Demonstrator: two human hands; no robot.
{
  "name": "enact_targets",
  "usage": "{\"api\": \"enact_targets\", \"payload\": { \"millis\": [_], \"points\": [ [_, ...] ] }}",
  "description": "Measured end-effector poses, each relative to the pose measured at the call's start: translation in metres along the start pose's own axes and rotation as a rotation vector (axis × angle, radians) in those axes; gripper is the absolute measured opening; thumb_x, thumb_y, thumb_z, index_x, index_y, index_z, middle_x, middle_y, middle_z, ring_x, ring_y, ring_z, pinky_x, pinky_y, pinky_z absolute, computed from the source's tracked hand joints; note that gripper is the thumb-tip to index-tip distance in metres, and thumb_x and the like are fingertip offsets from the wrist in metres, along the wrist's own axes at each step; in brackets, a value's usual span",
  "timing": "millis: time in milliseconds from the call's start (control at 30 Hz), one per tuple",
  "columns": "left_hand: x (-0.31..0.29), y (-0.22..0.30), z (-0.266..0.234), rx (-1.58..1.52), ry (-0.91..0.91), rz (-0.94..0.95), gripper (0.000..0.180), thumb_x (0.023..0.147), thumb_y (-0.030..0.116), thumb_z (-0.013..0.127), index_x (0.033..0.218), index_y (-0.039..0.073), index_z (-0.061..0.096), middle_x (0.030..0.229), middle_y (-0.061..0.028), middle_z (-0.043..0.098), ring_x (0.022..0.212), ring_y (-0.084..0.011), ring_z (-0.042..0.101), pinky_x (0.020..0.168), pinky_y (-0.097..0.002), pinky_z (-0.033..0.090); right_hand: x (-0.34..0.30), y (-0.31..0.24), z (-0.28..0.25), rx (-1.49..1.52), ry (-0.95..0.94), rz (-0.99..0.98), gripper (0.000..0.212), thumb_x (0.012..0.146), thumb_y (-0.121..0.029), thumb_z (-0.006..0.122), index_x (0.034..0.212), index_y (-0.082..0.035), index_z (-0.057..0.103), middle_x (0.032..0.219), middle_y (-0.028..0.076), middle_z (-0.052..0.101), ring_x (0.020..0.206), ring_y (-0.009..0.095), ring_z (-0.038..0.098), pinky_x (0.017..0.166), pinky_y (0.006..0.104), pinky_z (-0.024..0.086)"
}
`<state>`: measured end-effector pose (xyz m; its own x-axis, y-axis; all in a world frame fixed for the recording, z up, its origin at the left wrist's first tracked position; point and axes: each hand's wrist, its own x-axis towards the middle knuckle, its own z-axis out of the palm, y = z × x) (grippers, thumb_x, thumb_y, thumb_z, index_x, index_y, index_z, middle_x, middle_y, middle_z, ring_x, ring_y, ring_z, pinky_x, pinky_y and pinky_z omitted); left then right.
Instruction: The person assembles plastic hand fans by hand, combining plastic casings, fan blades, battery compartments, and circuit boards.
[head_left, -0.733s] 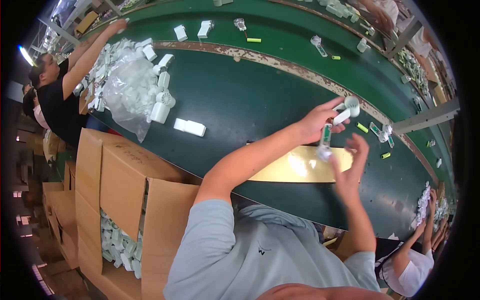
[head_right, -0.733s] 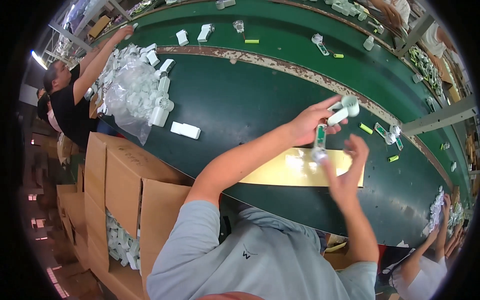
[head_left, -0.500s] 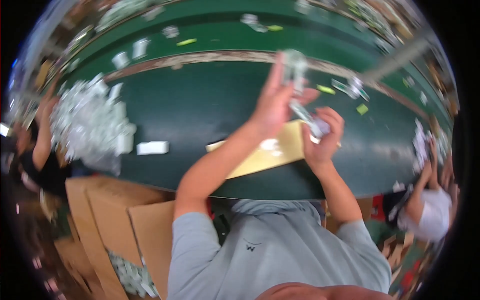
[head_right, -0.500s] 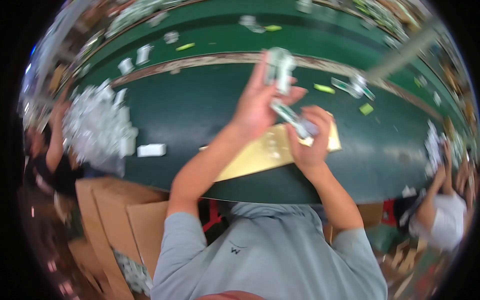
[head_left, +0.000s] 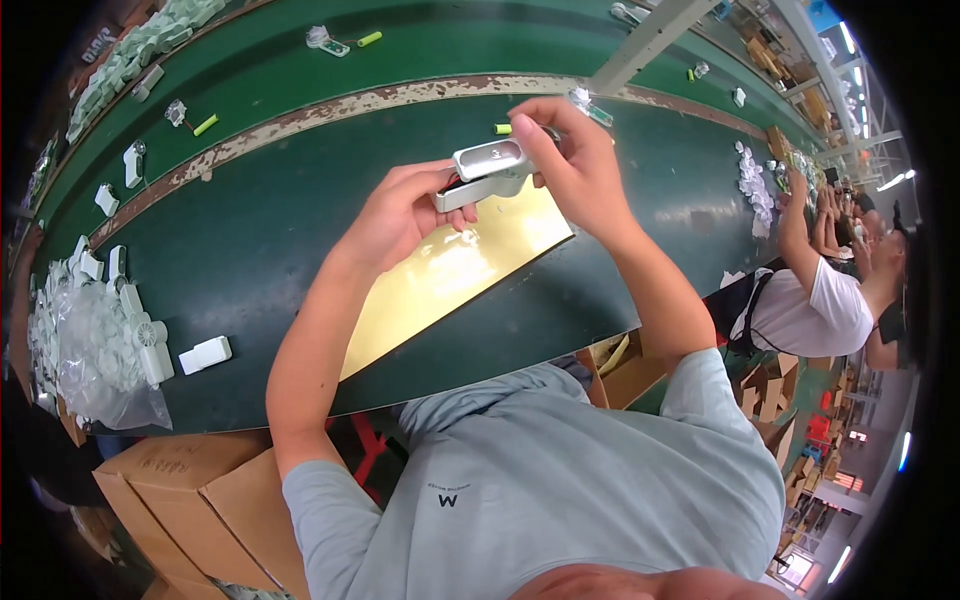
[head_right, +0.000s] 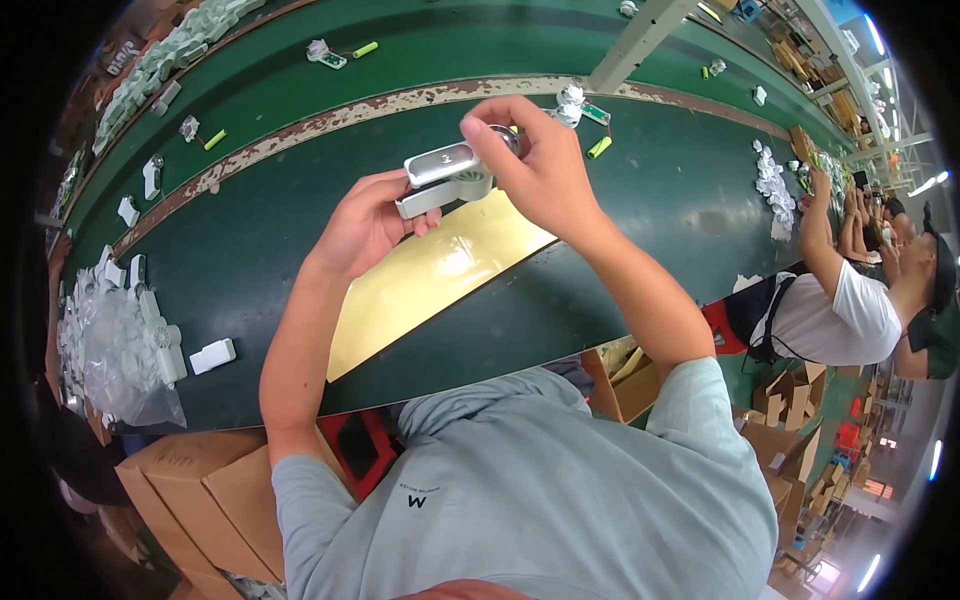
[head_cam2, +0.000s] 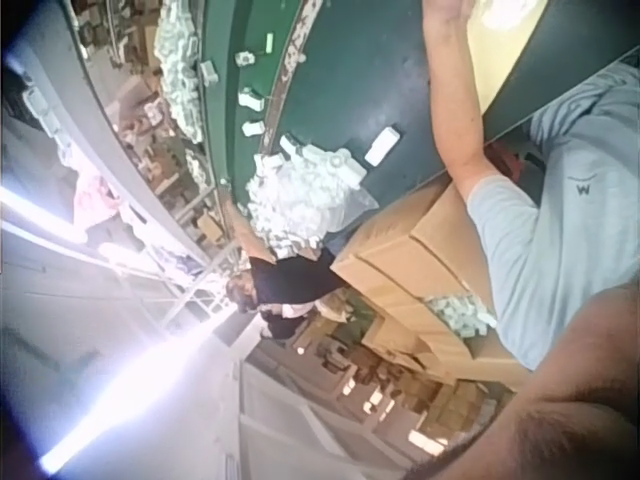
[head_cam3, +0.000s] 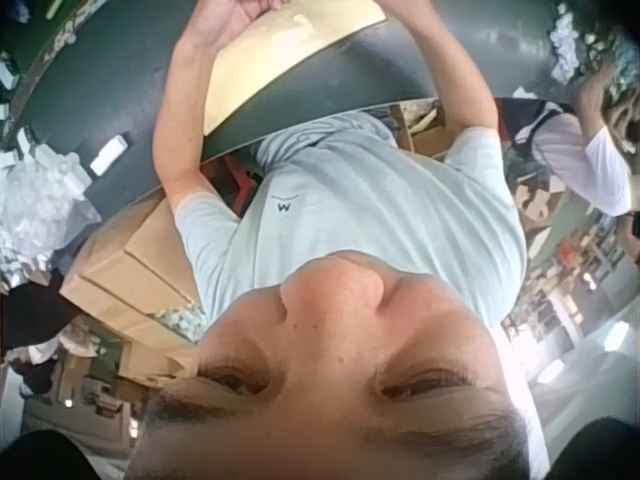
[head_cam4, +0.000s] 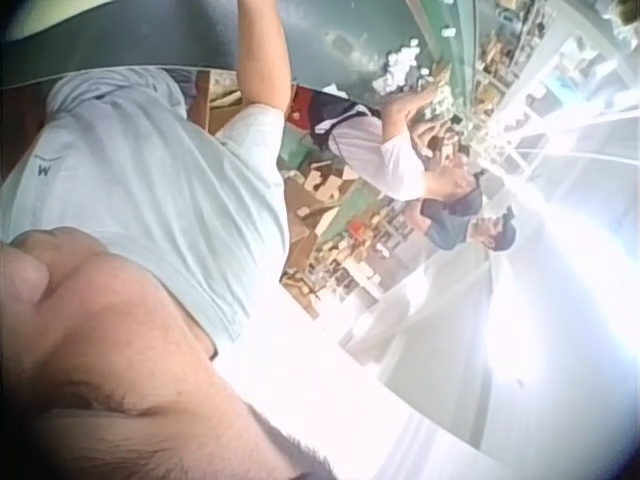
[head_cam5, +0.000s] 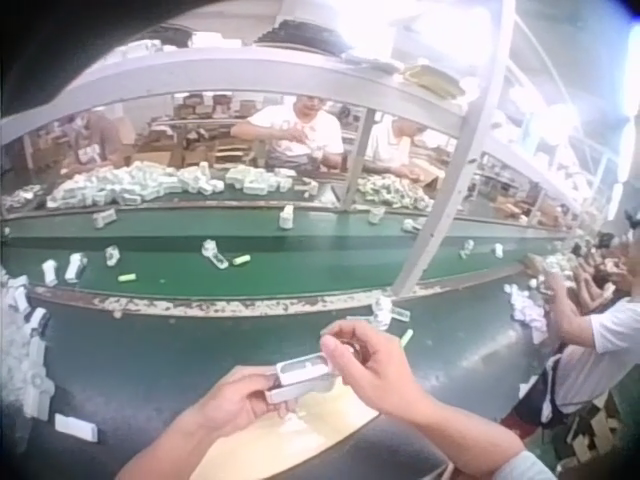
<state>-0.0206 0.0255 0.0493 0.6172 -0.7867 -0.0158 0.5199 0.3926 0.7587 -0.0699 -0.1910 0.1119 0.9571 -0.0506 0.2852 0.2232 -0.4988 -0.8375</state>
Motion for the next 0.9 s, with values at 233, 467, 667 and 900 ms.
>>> {"api": "enact_targets", "payload": {
  "millis": [233, 467, 667, 900],
  "points": [
    [0.0, -0.007, 0.015, -0.091, 0.006, -0.038, 0.038, 0.103, 0.015, 0.042, 0.128, -0.012, 0.054, 0.102, -0.0168, 0.065, 0.085, -0.021, 0.063, 0.075, -0.0331, 0.052, 0.012, 0.001, 0.001, -0.13, 0.01, 0.034, 0.037, 0.098, -0.035, 0.064, 0.087, 0.0, 0.068, 0.062, 0.001, 0.056, 0.056, 0.007, 0.046, 0.052, 0.0252, 0.038],
    [0.004, -0.011, 0.021, 0.169, 0.114, 0.066, 0.035, 0.103, 0.014, 0.047, 0.128, -0.009, 0.056, 0.101, -0.015, 0.066, 0.081, -0.0179, 0.063, 0.07, -0.0298, 0.052, 0.006, 0.0, 0.004, -0.193, 0.133, -0.106, 0.04, 0.096, -0.036, 0.067, 0.081, 0.001, 0.069, 0.057, 0.008, 0.057, 0.049, 0.015, 0.048, 0.047, 0.0309, 0.038],
    [0.004, -0.017, 0.025, 0.127, 0.142, 0.081, 0.031, 0.103, 0.014, 0.045, 0.118, -0.009, 0.06, 0.093, -0.0145, 0.066, 0.078, -0.0175, 0.064, 0.066, -0.0287, 0.052, 0.003, 0.012, 0.011, -0.229, 0.079, -0.191, 0.03, 0.099, -0.024, 0.065, 0.085, 0.003, 0.069, 0.063, 0.004, 0.059, 0.056, 0.009, 0.048, 0.051, 0.027, 0.037],
    [0.006, -0.017, 0.03, 0.181, 0.181, 0.077, 0.032, 0.102, 0.016, 0.046, 0.115, -0.01, 0.06, 0.091, -0.015, 0.066, 0.078, -0.0183, 0.064, 0.067, -0.0298, 0.052, 0.001, 0.014, 0.01, -0.358, 0.136, -0.339, 0.033, 0.092, -0.025, 0.071, 0.069, -0.001, 0.069, 0.056, 0.009, 0.053, 0.049, 0.023, 0.049, 0.046, 0.0361, 0.037]
  ]
}}
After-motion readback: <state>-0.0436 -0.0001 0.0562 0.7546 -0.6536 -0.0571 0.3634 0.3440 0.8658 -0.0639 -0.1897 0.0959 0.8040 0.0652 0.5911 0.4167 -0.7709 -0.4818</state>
